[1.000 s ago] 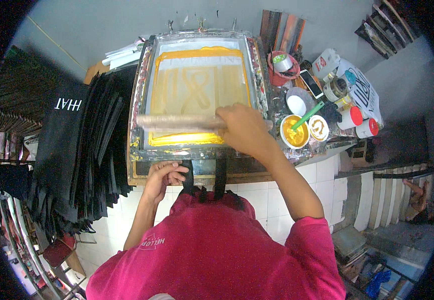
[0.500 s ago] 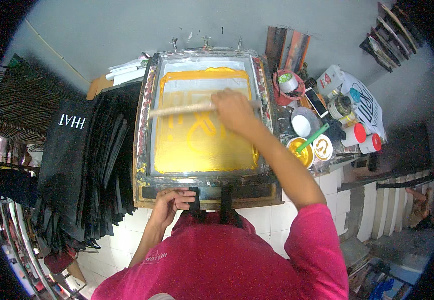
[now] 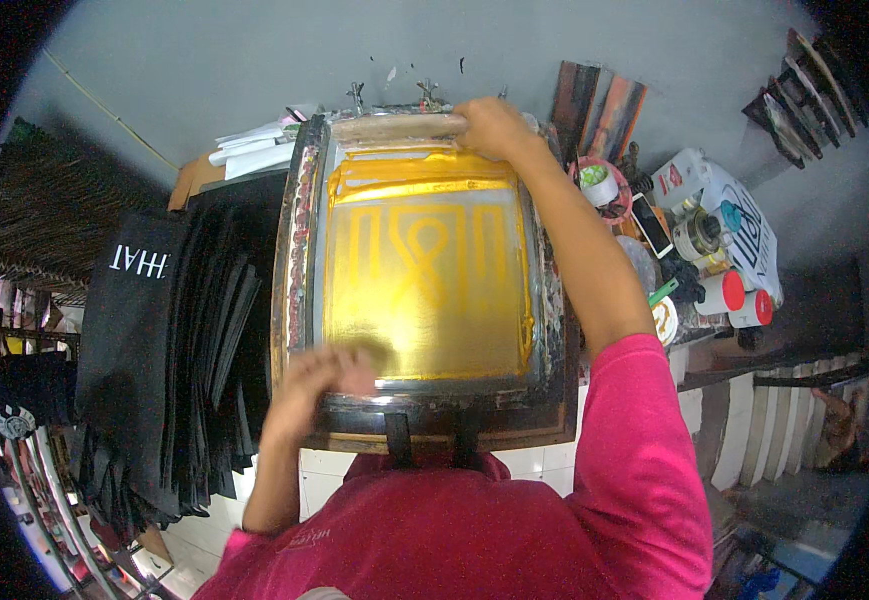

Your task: The person performs screen printing on black tote bags by placing each bag on the printing bed, lowering the screen, and using a squeegee to apply gold ink. They repeat this process for several bags, stacking the finished ones to the side and adding more ink to the screen from a container using a plastic spatula.

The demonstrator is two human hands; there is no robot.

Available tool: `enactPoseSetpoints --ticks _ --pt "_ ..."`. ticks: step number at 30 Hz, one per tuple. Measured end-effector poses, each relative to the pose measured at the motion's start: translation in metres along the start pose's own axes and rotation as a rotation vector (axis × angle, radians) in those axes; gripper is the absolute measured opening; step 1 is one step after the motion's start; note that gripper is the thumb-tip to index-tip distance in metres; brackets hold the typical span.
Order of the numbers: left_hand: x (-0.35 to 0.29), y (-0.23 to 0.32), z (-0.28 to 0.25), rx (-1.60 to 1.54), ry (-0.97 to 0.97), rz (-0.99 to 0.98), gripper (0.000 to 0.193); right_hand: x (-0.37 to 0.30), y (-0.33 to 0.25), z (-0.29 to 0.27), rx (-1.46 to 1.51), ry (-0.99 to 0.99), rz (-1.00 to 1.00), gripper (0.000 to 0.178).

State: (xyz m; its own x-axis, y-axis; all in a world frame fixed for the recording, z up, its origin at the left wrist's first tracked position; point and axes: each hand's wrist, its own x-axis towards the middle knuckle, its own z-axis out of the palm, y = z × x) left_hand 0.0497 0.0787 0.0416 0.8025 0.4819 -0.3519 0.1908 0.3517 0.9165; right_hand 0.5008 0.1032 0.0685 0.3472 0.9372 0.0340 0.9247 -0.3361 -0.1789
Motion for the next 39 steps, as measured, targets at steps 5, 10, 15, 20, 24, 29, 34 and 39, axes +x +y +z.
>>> enactPoseSetpoints --ticks 5,10,15,20,24,29,34,39 --pt "0.169 0.100 -0.023 0.846 0.396 0.863 0.038 -0.010 -0.025 0.005 -0.117 0.158 0.144 0.054" --pt "0.257 0.135 -0.046 1.359 0.207 0.487 0.037 -0.024 -0.017 0.032 -0.180 0.362 0.031 0.060" --pt "0.253 0.116 -0.044 1.251 0.232 0.570 0.033 -0.038 -0.019 0.039 -0.197 0.439 -0.015 0.056" --pt "0.233 0.110 -0.046 1.268 0.236 0.599 0.032 -0.056 -0.031 0.036 -0.200 0.376 -0.009 0.055" --pt "0.202 0.103 -0.035 1.225 0.237 0.516 0.030 -0.082 -0.037 0.034 -0.182 0.326 0.004 0.060" --pt "0.162 0.079 -0.032 1.244 0.226 0.599 0.026 -0.122 -0.056 0.041 -0.177 0.351 -0.019 0.058" --pt "0.117 0.058 -0.023 1.204 0.239 0.603 0.029 -0.166 -0.073 0.048 -0.142 0.400 -0.050 0.056" --pt "0.059 0.036 -0.015 1.233 0.225 0.530 0.029 -0.219 -0.102 0.051 -0.107 0.395 -0.065 0.051"
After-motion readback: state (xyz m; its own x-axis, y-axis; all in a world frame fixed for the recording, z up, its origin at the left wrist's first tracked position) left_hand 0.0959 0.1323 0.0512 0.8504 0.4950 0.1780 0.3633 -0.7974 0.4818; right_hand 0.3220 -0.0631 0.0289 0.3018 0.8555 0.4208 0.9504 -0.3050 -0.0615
